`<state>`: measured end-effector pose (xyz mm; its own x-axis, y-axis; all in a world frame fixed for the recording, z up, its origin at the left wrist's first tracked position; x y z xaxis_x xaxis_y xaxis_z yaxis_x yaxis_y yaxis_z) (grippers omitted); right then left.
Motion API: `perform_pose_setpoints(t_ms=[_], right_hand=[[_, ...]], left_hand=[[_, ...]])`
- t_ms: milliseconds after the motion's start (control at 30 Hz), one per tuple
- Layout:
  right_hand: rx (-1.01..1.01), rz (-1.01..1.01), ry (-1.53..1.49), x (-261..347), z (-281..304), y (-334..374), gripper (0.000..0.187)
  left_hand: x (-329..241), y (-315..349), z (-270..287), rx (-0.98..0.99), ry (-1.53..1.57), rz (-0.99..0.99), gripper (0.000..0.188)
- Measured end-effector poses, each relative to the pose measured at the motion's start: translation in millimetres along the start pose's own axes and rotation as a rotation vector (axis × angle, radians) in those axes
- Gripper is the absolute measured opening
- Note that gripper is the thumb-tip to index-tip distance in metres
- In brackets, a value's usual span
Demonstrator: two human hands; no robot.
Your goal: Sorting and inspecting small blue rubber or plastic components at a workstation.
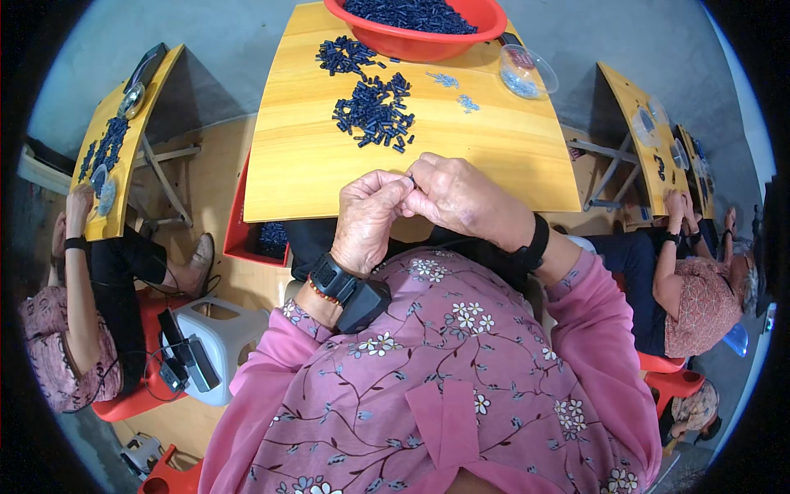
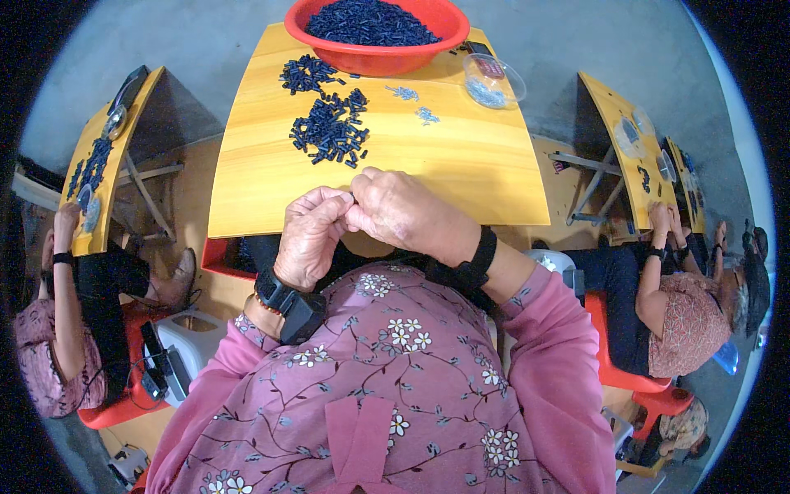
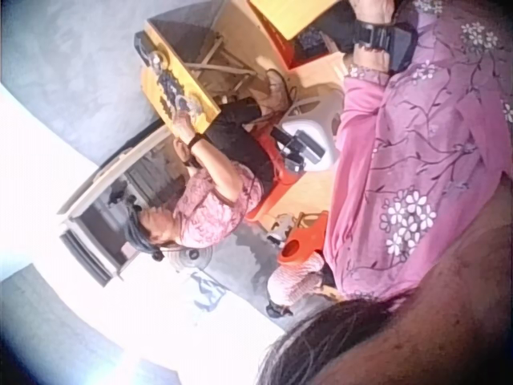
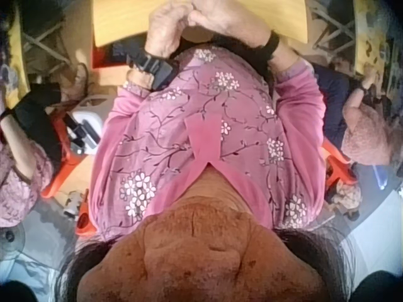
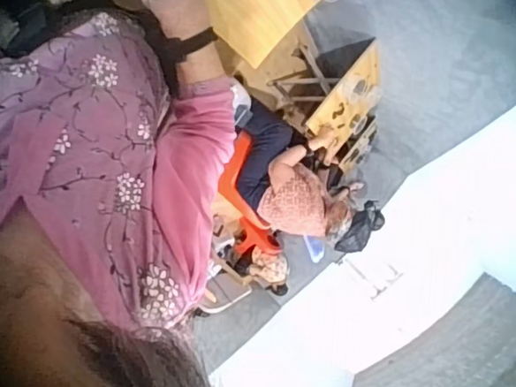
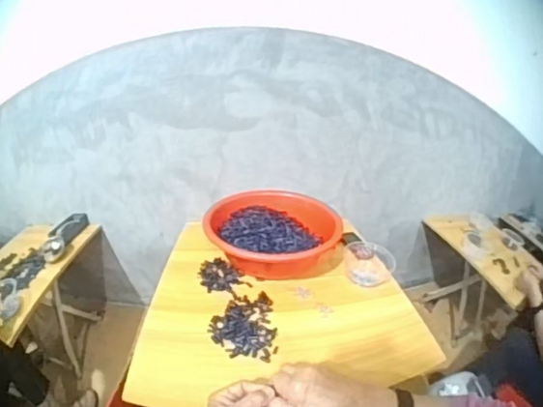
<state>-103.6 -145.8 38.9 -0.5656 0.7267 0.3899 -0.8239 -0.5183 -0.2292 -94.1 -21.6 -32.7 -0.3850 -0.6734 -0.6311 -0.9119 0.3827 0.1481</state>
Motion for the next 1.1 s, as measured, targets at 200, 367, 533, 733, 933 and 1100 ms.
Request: perform_pose_setpoints(t_ms=[200,367,533,733,933,1100], right_hand=[[-0.042,-0.027,0.058,4,-2,5,0.025],[-0.061,-0.013,0.095,10,-4,8,0.024],[-0.144,-0.015,0.061,2,-10,9,0.021],[-0.132,-0.160,-0.151,-17,-3,15,0.021],[-0.257,-0.252,-0.102,-55,-10,-3,0.018],[-0.190,-0.216,0.042,-49,-22,-30,0.013]], left_hand=[[2,0,1,-0.025,-0.074,-0.061,0.007],[0,1,-1,-0.019,-0.106,-0.081,0.007],[0,0,-4,0.017,-0.103,-0.065,0.007],[-49,-2,15,-0.227,-0.270,-0.504,0.003],[-138,11,86,-0.629,-0.292,-0.960,0.015],[-158,22,159,-0.879,-0.253,-0.956,0.020]])
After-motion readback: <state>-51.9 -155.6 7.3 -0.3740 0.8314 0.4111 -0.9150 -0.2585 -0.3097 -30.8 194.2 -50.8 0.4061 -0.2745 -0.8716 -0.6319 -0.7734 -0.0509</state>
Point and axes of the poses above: each hand's wrist, its own y-axis away from the middle knuckle, its own z-axis out of the back of the hand, x = y × z, the point moved 5 cm from there along -y, towards the middle knuckle, and after that the axes turned 9 degrees about y, right-handed, at the moved point
